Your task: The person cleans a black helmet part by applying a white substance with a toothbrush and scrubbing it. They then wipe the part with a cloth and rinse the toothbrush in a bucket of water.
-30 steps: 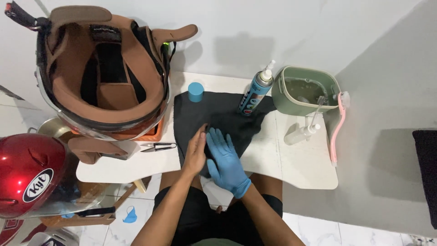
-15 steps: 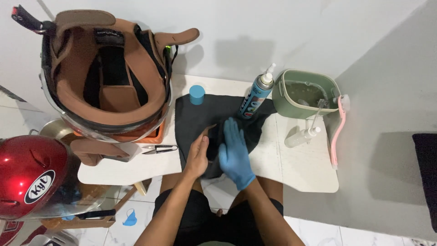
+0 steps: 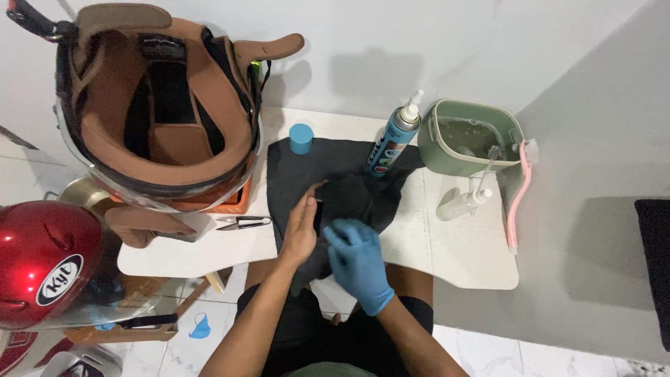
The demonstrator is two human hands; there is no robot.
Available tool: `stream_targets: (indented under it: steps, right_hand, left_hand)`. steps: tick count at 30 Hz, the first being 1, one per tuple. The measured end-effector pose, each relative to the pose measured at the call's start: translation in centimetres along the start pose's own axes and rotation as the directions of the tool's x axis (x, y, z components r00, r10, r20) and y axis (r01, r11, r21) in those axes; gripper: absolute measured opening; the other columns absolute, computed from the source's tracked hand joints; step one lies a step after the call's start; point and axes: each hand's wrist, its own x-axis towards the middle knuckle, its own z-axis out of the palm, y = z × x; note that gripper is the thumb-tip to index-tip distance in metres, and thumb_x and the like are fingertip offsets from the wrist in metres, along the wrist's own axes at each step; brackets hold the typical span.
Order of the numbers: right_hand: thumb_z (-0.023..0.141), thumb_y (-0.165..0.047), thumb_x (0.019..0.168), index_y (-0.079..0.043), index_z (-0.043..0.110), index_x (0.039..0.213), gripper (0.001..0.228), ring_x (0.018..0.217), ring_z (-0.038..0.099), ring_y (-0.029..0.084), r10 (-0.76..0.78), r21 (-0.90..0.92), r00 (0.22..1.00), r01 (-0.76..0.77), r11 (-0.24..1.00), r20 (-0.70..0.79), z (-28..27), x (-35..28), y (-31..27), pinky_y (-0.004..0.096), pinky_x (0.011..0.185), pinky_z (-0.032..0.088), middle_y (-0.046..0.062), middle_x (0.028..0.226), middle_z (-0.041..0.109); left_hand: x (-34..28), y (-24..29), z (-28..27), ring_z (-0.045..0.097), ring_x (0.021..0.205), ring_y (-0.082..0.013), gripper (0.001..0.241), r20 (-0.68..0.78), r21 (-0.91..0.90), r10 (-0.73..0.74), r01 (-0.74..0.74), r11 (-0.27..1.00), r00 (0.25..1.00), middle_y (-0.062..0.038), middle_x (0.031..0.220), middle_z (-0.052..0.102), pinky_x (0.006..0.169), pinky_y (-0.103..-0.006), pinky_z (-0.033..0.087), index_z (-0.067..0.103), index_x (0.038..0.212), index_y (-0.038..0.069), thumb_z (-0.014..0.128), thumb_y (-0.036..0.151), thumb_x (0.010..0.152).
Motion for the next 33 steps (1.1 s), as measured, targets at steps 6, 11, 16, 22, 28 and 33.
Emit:
stream_targets:
  steps: [6,11,16,22,28,33]
  right_hand:
    - [0.066,-0.023,0.094,-0.022,0.074,0.123,0.030,0.111,0.063,0.030,0.051,0.028,0.985,-0.047,0.998,-0.163,-1.4,2.4,1.5,0.044,0.095,0.050,0.007,0.121,0.066]
    - [0.072,-0.020,0.087,-0.027,0.077,0.103,0.018,0.103,0.067,0.022,-0.027,0.080,0.995,0.035,0.996,-0.098,2.0,0.1,1.7,0.042,0.092,0.050,-0.003,0.108,0.071]
    - [0.070,-0.012,0.086,-0.024,0.075,0.093,0.015,0.094,0.065,0.025,0.093,0.077,0.979,-0.080,0.994,-0.182,-0.7,1.1,0.7,0.038,0.084,0.052,-0.001,0.098,0.068]
    - [0.073,-0.019,0.079,-0.029,0.074,0.084,0.011,0.090,0.065,0.024,0.134,0.103,0.976,-0.118,0.988,-0.173,-0.8,0.9,2.1,0.039,0.076,0.054,-0.003,0.093,0.067]
    - [0.076,-0.023,0.079,-0.033,0.077,0.093,0.018,0.103,0.065,0.019,0.072,0.089,0.996,-0.067,0.994,-0.049,-0.5,0.2,0.7,0.038,0.085,0.052,-0.009,0.104,0.071]
    - [0.064,-0.007,0.090,0.003,0.059,0.135,0.046,0.122,0.058,0.049,0.239,0.147,0.961,-0.219,0.965,-0.138,-2.5,0.6,-0.7,0.057,0.100,0.050,0.033,0.136,0.057]
  left_hand:
    - [-0.1,2.2,0.3,0.042,0.142,-0.0321,0.048,0.026,-0.005,-0.024,0.024,1.000,0.999,-0.024,0.151,0.048,0.123,-0.0534,0.025,0.046,0.148,-0.003,0.030,0.025,0.113]
    - [0.1,0.4,-0.1,0.044,0.142,-0.0323,0.047,0.044,-0.003,0.012,-0.012,1.000,0.999,-0.022,0.148,0.053,0.121,-0.0524,0.027,0.051,0.146,0.000,0.029,0.024,0.113]
    - [0.0,0.2,-0.3,0.045,0.141,-0.0301,0.047,0.028,-0.039,-0.007,0.008,0.999,1.000,-0.020,0.150,0.052,0.121,-0.0508,0.028,0.050,0.148,0.001,0.030,0.025,0.113]
    - [0.0,0.1,-0.1,0.042,0.142,-0.0334,0.048,0.041,-0.046,-0.043,0.045,0.998,0.998,-0.024,0.152,0.047,0.122,-0.0540,0.026,0.045,0.149,-0.003,0.030,0.024,0.113]
    - [0.0,-0.1,-0.2,0.046,0.140,-0.0299,0.047,0.039,-0.054,-0.049,0.051,0.997,0.998,-0.020,0.149,0.052,0.121,-0.0490,0.030,0.049,0.148,0.001,0.030,0.025,0.113]
    - [0.2,-0.7,-0.4,0.045,0.140,-0.0298,0.047,0.008,-0.066,-0.053,0.053,0.996,0.999,-0.021,0.151,0.050,0.121,-0.0490,0.030,0.047,0.149,0.000,0.032,0.026,0.113]
